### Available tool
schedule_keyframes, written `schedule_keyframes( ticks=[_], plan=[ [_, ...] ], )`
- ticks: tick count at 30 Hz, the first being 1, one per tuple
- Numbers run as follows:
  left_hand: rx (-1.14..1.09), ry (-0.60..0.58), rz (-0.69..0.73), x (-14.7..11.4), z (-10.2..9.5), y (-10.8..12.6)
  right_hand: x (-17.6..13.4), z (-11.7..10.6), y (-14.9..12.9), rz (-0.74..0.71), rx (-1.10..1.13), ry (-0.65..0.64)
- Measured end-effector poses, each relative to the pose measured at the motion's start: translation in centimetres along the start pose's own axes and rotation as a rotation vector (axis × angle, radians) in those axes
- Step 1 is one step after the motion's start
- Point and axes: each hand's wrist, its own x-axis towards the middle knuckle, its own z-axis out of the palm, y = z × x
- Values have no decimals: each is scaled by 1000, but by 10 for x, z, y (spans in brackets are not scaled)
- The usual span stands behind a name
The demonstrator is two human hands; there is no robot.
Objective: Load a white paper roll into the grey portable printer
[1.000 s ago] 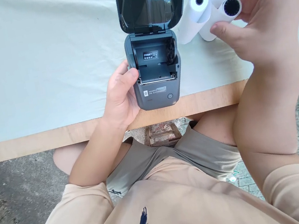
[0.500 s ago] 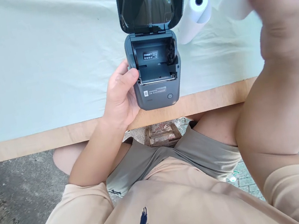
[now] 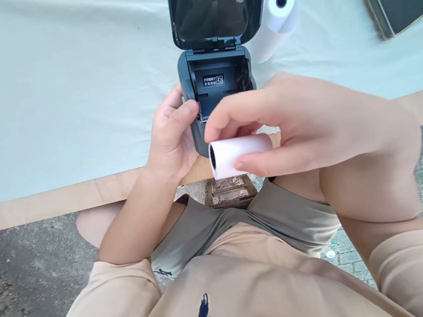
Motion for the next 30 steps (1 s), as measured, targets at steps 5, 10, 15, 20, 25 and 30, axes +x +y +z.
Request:
schedule_keyframes(
  ticks=[5,10,15,20,25,30],
  plan=[
    [-4,-30,111,0,-2,-3,9,-10,-12,-45,-20,-91],
    [49,-6,110,2,-3,-4,10,-11,-13,-60,-9,-43],
    [35,6,104,2,-1,-2,11,-8,-14,-3,-136,63],
    [42,-11,109,-1,-1,-2,18,-6,-15,169,-308,104],
    [9,-60,115,-1,-2,-3,9,-12,-13,-80,-27,37],
    [23,-20,143,-1,0,-3,6,-11,-11,-136,25,-89]
  ],
)
